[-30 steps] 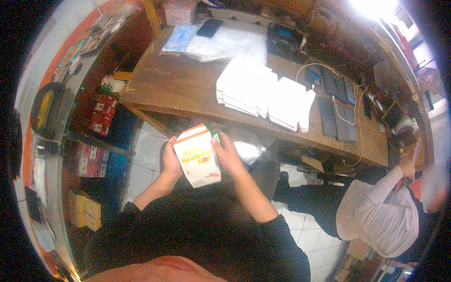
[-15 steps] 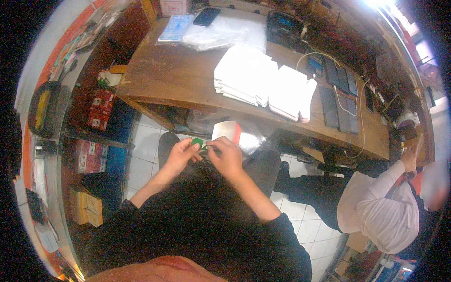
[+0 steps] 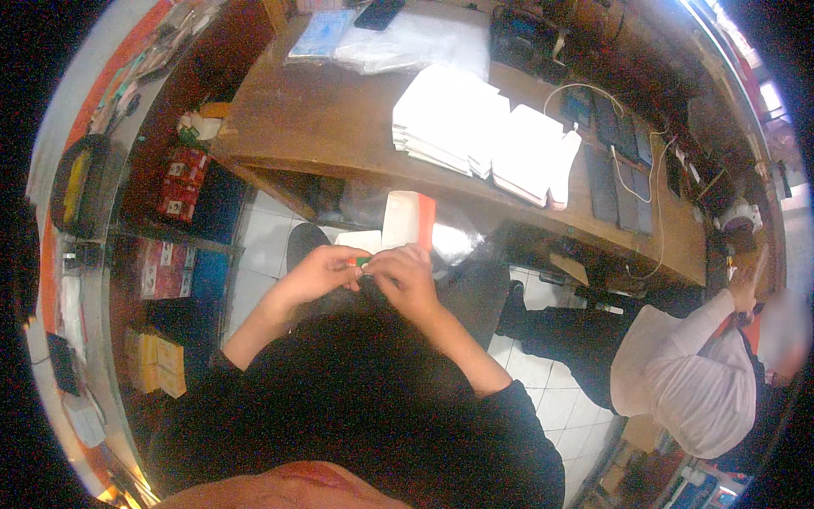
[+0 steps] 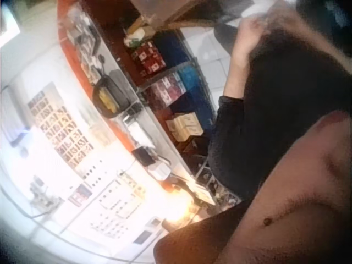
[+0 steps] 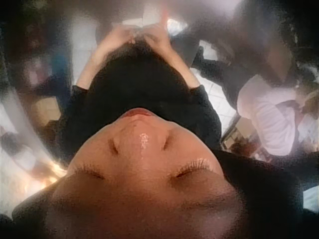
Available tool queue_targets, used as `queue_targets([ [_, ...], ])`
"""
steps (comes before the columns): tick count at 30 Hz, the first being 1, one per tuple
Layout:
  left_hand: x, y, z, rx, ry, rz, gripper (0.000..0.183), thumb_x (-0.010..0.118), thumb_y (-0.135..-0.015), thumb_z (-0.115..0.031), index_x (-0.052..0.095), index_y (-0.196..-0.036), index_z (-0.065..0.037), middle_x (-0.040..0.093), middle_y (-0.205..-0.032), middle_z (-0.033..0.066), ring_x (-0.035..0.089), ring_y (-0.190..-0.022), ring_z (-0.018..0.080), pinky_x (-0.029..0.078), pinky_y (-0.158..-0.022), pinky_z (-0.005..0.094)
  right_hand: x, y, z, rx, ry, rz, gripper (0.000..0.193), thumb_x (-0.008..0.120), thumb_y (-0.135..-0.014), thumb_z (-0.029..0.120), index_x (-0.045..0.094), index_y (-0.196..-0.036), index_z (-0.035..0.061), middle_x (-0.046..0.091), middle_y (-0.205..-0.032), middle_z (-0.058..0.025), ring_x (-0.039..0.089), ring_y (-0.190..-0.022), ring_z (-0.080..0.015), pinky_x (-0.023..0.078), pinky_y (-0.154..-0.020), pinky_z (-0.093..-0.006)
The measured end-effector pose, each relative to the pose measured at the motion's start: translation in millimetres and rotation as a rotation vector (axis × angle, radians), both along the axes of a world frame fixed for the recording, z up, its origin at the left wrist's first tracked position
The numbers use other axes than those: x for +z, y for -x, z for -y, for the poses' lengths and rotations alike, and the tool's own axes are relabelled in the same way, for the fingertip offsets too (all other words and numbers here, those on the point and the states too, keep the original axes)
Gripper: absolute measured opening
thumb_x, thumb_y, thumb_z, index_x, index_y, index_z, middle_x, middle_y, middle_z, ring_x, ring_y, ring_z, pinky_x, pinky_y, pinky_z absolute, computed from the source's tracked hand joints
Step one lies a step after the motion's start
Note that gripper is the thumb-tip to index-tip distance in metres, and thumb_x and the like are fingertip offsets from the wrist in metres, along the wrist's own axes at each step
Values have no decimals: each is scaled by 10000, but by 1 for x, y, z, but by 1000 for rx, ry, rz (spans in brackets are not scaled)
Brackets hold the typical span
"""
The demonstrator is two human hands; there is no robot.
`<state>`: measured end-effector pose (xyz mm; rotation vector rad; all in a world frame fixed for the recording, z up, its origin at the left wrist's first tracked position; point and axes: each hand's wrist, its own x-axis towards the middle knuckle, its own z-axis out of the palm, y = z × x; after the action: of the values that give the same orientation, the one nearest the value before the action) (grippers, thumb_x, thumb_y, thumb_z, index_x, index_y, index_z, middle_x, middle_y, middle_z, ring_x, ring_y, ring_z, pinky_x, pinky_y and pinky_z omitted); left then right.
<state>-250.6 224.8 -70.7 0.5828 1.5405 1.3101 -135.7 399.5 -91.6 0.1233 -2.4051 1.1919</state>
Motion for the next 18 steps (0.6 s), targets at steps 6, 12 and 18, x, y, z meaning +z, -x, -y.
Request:
queue_targets([
  [6, -6, 2, 5, -84, -27, -67, 372, 571, -925, -40, 529, -1286, 42, 647, -910, 98, 640, -770, 139, 518, -702, 265, 4, -1, 4, -50, 23, 71, 150, 707, -752, 31, 713, -853, 142, 684, -894, 8, 626, -871, -181, 368, -879, -344],
  [12, -4, -1, 4, -126, 48, -162, 392, 638, -902, -72, 546, -1265, 45, 659, -919, 104, 653, -758, 140, 523, -681, 263, 16, -4, 12, -143, -120, 353, 86, 715, -779, 118, 729, -841, 176, 673, -864, 18, 635, -869, -157, 352, -905, -402],
  [18, -21, -3, 6, -13, 11, 24, 349, 647, -906, -104, 579, -1211, 52, 675, -890, 94, 661, -735, 140, 530, -649, 271, 1, -3, 9, -142, -229, 175, 56, 740, -756, 159, 707, -801, 160, 646, -871, 13, 619, -844, -177, 346, -839, -422],
])
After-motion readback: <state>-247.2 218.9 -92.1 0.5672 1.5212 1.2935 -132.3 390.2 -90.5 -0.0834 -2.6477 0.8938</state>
